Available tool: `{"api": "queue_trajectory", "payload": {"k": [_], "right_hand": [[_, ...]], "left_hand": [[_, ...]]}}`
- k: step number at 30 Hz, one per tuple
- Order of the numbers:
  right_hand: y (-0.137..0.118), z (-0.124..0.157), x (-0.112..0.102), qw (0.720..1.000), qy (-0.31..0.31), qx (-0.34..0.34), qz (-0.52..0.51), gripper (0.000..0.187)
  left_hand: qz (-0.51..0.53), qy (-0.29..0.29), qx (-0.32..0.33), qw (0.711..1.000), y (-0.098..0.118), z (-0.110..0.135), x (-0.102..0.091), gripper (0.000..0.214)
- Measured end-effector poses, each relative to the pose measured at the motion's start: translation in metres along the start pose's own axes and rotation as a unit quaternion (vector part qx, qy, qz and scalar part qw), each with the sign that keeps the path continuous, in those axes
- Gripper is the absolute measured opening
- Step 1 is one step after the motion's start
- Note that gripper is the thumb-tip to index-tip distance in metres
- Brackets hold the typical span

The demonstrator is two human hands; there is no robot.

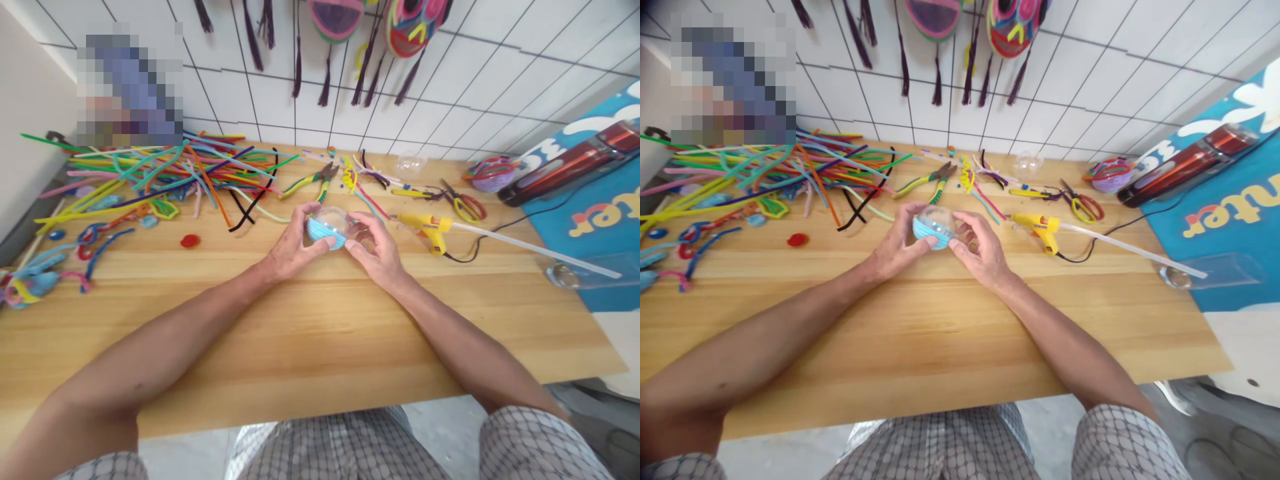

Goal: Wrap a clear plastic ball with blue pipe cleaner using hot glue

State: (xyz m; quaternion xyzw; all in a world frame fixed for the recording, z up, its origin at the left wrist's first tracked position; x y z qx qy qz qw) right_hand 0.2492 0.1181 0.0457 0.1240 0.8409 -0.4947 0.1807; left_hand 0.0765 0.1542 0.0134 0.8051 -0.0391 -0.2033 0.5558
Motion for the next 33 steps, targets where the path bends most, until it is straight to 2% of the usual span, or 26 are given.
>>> {"api": "queue_trajectory", "payload": {"k": [6,12,19,23,28,30,33], "right_hand": [[0.025,0.002,0.0,0.99,0.031,0.098,-0.101,0.043],[0.028,0.002,0.004,0.985,0.034,0.107,-0.129,0.068],[0.036,0.003,0.007,0.968,0.031,0.167,-0.187,0.057],[0.035,0.003,0.008,0.968,0.034,0.165,-0.185,0.055],[0.032,0.009,0.011,0.983,0.043,0.14,-0.114,0.072],[0.033,0.01,0.011,0.983,0.047,0.143,-0.107,0.069],[0.036,0.009,0.011,0.975,0.043,0.159,-0.149,0.062]], "left_hand": [[0.095,-0.032,-0.033,0.994,-0.006,0.0,0.005,0.066],[0.087,-0.047,-0.018,0.995,-0.002,-0.002,0.01,0.067],[0.083,-0.057,-0.036,0.994,-0.004,-0.001,0.012,0.063],[0.087,-0.052,-0.038,0.994,-0.005,-0.001,0.011,0.059],[0.079,-0.047,-0.047,0.995,-0.004,-0.002,0.011,0.057],[0.077,-0.049,-0.06,0.994,-0.004,-0.002,0.011,0.058],[0.081,-0.052,-0.076,0.992,-0.004,-0.002,0.011,0.062]]}}
Point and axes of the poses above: each hand's wrist, its own z-axis away from the middle knuckle, its own x-axis out of the palm, y = z × x, the point moved 10 cm from there along -z, towards the middle knuckle, and after that the axes turned 3 degrees about -x, right-handed, at the moved point
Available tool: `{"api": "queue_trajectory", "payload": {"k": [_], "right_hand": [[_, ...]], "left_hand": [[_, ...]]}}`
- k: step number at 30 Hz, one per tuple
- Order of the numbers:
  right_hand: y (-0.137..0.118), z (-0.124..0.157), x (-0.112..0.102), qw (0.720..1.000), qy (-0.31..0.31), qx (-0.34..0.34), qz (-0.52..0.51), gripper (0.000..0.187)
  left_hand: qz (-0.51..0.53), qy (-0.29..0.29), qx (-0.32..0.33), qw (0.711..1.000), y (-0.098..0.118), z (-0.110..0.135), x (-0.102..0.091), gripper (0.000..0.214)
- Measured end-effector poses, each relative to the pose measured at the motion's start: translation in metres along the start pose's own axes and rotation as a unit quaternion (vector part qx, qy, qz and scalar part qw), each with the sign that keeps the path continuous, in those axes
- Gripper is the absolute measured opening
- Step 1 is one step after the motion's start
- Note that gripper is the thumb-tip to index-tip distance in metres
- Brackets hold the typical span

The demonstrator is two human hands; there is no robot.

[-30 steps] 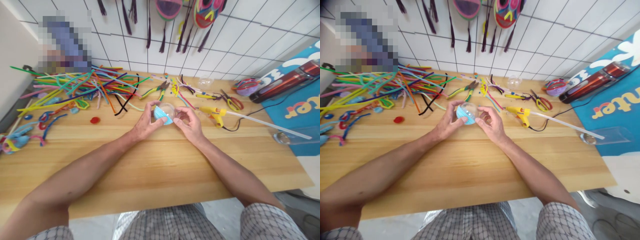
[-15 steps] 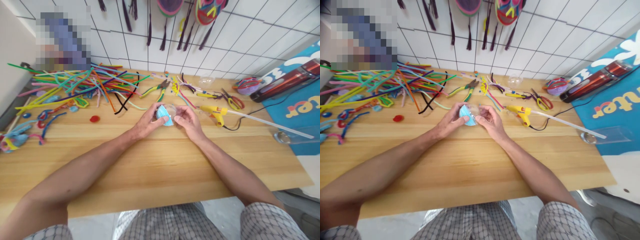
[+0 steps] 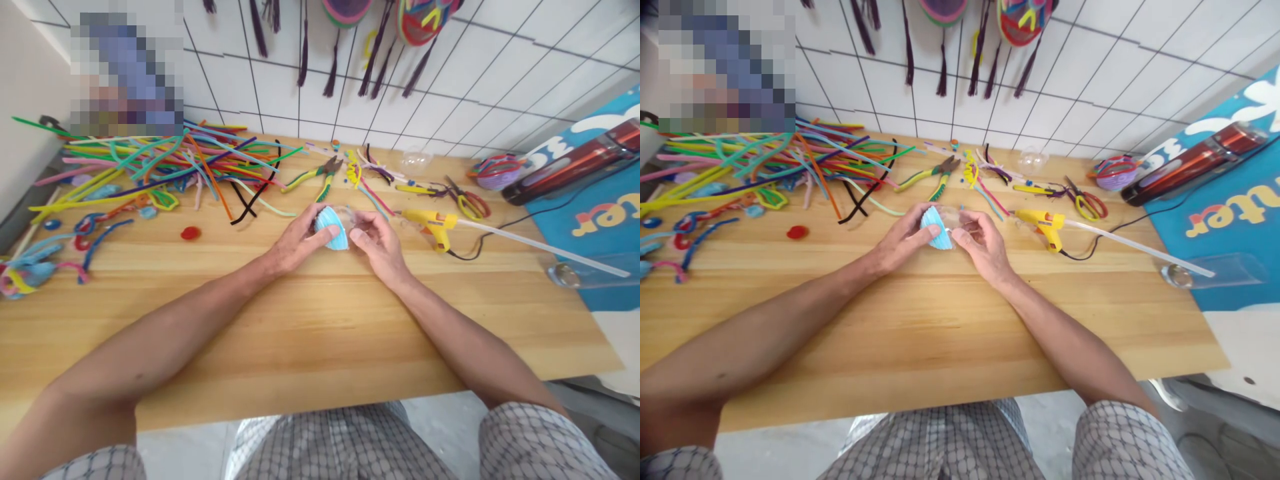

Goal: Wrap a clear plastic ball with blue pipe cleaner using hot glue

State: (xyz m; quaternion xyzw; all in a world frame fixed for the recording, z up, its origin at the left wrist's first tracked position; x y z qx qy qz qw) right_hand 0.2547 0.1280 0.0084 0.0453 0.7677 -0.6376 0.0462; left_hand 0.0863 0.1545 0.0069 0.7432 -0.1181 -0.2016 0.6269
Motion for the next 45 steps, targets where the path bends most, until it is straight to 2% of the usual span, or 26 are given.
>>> {"api": "queue_trajectory", "payload": {"k": [10,15,19,29,34,38,41,45], "right_hand": [[0.01,-0.007,-0.003,0.997,0.018,0.04,-0.07,0.047],[0.003,-0.003,-0.001,0.996,0.017,0.033,-0.075,0.052],[0.002,-0.001,0.005,0.997,-0.004,0.039,-0.063,0.056],[0.004,-0.001,0.001,0.999,-0.003,0.038,-0.03,0.065],[-0.011,0.003,0.001,0.998,-0.019,-0.039,0.043,0.073],[-0.013,0.006,0.005,0.993,-0.039,-0.051,0.097,0.08],[-0.029,0.008,0.002,0.983,-0.012,-0.126,0.132,0.073],[-0.054,0.017,0.003,0.951,0.018,-0.235,0.199,0.068]], "left_hand": [[-0.017,-0.015,-0.005,1.0,0.001,0.001,-0.001,0.072],[-0.075,-0.011,0.034,0.997,0.007,-0.001,0.001,0.095],[-0.141,-0.016,0.077,0.987,0.01,-0.001,0.004,0.087],[-0.229,-0.035,0.184,0.955,0.03,0.011,0.021,0.091],[-0.25,0.01,0.195,0.948,0.033,0.012,0.015,0.1],[-0.254,-0.002,0.195,0.947,0.03,0.012,0.018,0.103],[-0.217,-0.013,0.184,0.959,0.028,0.011,0.015,0.115],[-0.138,-0.025,0.14,0.98,0.022,0.008,0.01,0.092]]}}
Point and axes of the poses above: each hand's wrist, its own z-axis away from the middle knuckle, its own x-axis out of the palm, y = z × x, the point moved 10 cm from there along -z, towards the middle knuckle, and after that the axes turned 3 degrees about -x, right-handed, at the moved point
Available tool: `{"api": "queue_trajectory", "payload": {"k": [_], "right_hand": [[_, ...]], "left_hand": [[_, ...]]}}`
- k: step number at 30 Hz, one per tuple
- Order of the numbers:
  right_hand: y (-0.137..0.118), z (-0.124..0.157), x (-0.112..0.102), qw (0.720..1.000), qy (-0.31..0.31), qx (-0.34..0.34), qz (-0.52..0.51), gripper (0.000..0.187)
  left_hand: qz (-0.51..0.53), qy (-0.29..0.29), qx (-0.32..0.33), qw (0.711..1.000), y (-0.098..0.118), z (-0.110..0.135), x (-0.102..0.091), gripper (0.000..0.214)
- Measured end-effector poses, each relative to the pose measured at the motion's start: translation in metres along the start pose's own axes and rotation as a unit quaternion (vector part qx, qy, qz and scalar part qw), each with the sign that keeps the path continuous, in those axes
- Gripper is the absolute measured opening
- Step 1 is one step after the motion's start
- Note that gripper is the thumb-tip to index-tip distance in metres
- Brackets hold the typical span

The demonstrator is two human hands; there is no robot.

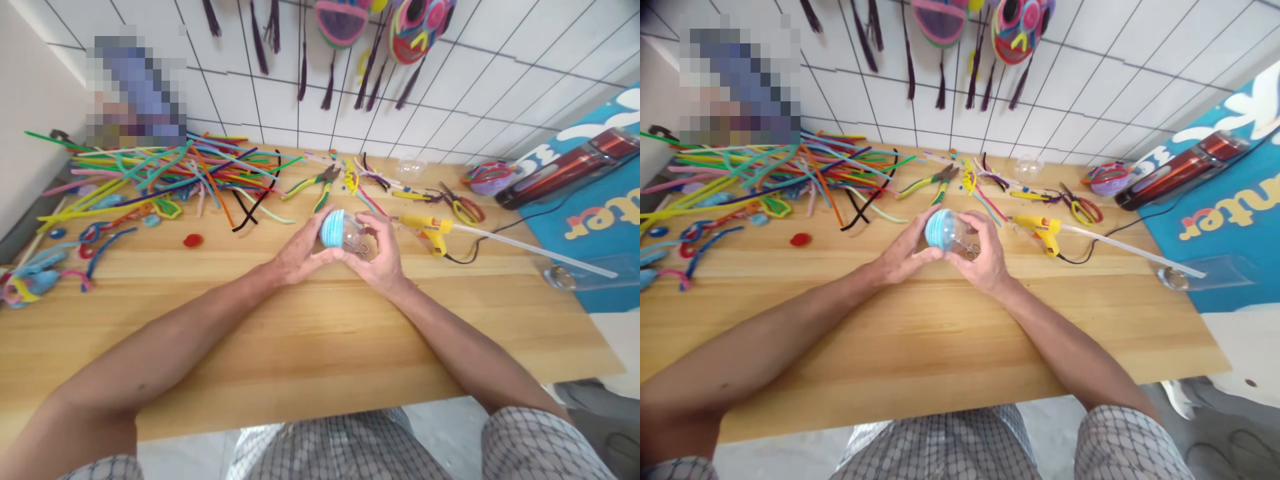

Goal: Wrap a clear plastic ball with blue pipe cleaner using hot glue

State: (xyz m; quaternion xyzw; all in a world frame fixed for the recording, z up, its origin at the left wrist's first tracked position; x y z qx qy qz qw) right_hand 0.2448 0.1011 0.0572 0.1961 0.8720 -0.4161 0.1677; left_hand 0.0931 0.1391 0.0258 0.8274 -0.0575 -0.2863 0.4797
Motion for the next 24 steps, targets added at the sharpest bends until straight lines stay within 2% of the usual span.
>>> {"api": "queue_trajectory", "payload": {"k": [2,5,9,12,15,18,24], "right_hand": [[-0.005,0.001,0.002,1.0,-0.007,-0.022,0.021,0.065],[0.0,0.003,0.004,1.0,-0.02,-0.014,0.009,0.062],[0.014,0.004,0.002,0.998,-0.016,0.031,-0.044,0.056],[0.02,0.004,0.005,0.997,-0.035,0.06,-0.038,0.061],[0.021,0.003,0.007,0.996,-0.046,0.072,-0.018,0.066],[0.017,0.001,0.006,0.998,-0.029,0.048,-0.006,0.069],[0.002,0.003,0.009,0.999,-0.021,-0.028,0.025,0.062]], "left_hand": [[0.022,0.005,-0.02,1.0,-0.003,0.0,-0.001,0.085],[0.016,0.036,-0.023,0.999,-0.002,-0.001,-0.007,0.086],[-0.046,0.059,0.03,0.997,0.009,0.0,-0.009,0.088],[-0.099,0.051,0.069,0.991,0.017,0.002,-0.003,0.082],[-0.11,0.039,0.073,0.99,0.017,0.003,0.001,0.088],[-0.085,0.028,0.057,0.994,0.013,0.002,0.0,0.095],[-0.034,0.034,-0.013,0.999,-0.002,0.0,-0.005,0.082]]}}
Point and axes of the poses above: each hand's wrist, its own z-axis away from the middle knuckle, its own x-axis out of the palm, y = z × x, the point moved 10 cm from there along -z, towards the middle knuckle, and after that the axes turned 3 degrees about -x, right-handed, at the moved point
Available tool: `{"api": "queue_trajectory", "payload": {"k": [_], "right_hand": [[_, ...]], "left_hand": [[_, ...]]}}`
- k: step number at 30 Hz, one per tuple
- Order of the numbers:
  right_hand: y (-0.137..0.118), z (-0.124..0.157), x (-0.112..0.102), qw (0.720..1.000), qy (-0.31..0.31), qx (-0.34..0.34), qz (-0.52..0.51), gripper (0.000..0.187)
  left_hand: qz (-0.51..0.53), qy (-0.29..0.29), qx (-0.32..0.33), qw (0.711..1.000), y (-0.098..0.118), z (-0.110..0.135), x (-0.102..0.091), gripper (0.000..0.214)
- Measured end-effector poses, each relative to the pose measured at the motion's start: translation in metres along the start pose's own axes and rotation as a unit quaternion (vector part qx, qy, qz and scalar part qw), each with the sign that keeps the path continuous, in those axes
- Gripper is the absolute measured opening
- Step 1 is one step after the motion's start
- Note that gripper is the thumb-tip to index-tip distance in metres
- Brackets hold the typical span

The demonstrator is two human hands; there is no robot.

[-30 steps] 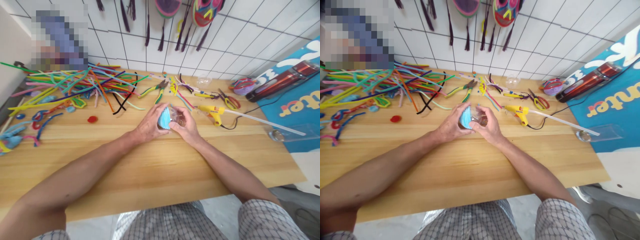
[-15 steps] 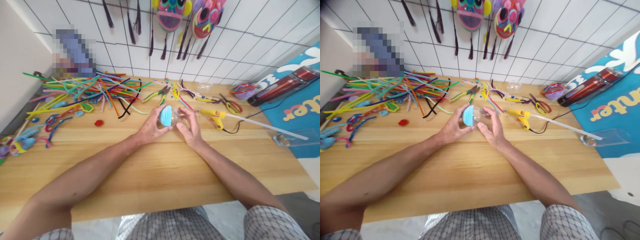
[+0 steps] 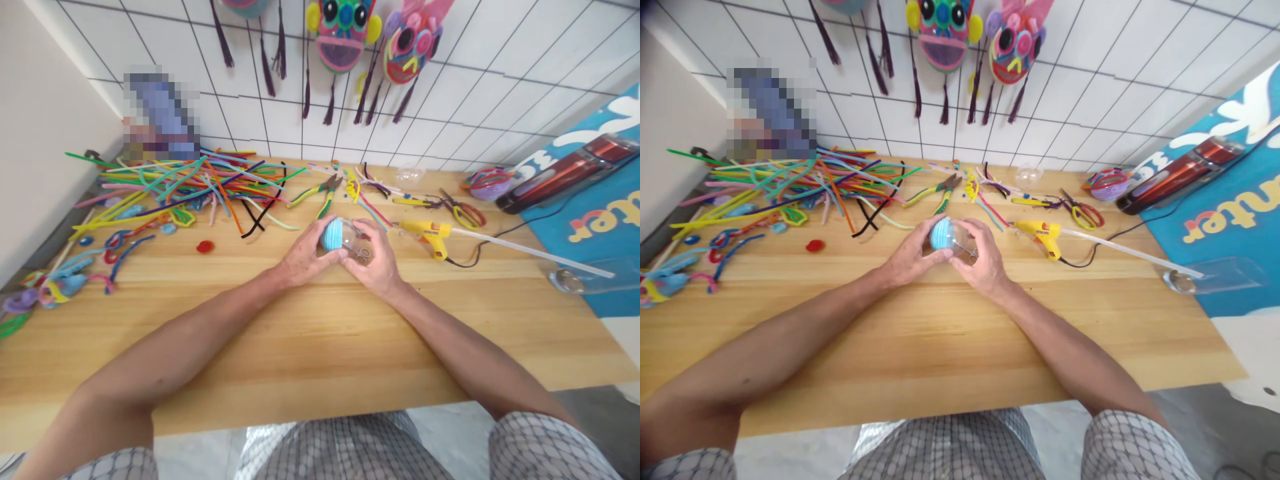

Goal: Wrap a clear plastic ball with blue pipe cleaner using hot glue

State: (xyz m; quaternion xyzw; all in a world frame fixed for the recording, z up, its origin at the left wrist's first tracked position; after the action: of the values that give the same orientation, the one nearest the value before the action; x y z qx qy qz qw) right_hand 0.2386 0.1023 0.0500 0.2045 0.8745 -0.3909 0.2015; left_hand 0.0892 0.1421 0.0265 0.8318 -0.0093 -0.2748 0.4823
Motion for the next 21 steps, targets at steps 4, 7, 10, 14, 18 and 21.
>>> {"api": "queue_trajectory", "payload": {"k": [4,7,10,14,18,21], "right_hand": [[0.007,0.002,0.002,1.0,-0.014,0.022,-0.015,0.065],[0.015,0.003,0.003,0.997,-0.026,0.056,-0.04,0.062],[0.023,0.003,0.005,0.994,-0.038,0.088,-0.042,0.064],[0.022,0.002,0.003,0.996,-0.021,0.078,-0.034,0.067],[0.019,0.002,0.003,0.998,-0.017,0.058,-0.01,0.067],[0.018,0.003,0.007,0.998,-0.037,0.058,-0.006,0.066]], "left_hand": [[-0.005,0.027,0.01,1.0,0.0,-0.001,-0.004,0.082],[-0.051,0.037,0.048,0.997,0.007,-0.001,-0.005,0.081],[-0.087,0.022,0.082,0.993,0.015,0.001,0.0,0.076],[-0.091,0.009,0.089,0.992,0.015,0.002,0.004,0.083],[-0.094,0.001,0.079,0.992,0.01,0.002,0.008,0.086],[-0.103,-0.002,0.061,0.993,0.005,0.0,0.009,0.078]]}}
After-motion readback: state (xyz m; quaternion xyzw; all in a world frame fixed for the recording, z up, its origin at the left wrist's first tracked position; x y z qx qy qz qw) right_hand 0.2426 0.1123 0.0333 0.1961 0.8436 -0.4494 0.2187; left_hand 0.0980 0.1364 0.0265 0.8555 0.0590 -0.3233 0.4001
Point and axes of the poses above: each hand's wrist, its own z-axis away from the middle knuckle, its own x-axis out of the palm, y = z × x, the point moved 10 cm from there along -z, towards the middle knuckle, and after that the axes turned 3 degrees about -x, right-handed, at the moved point
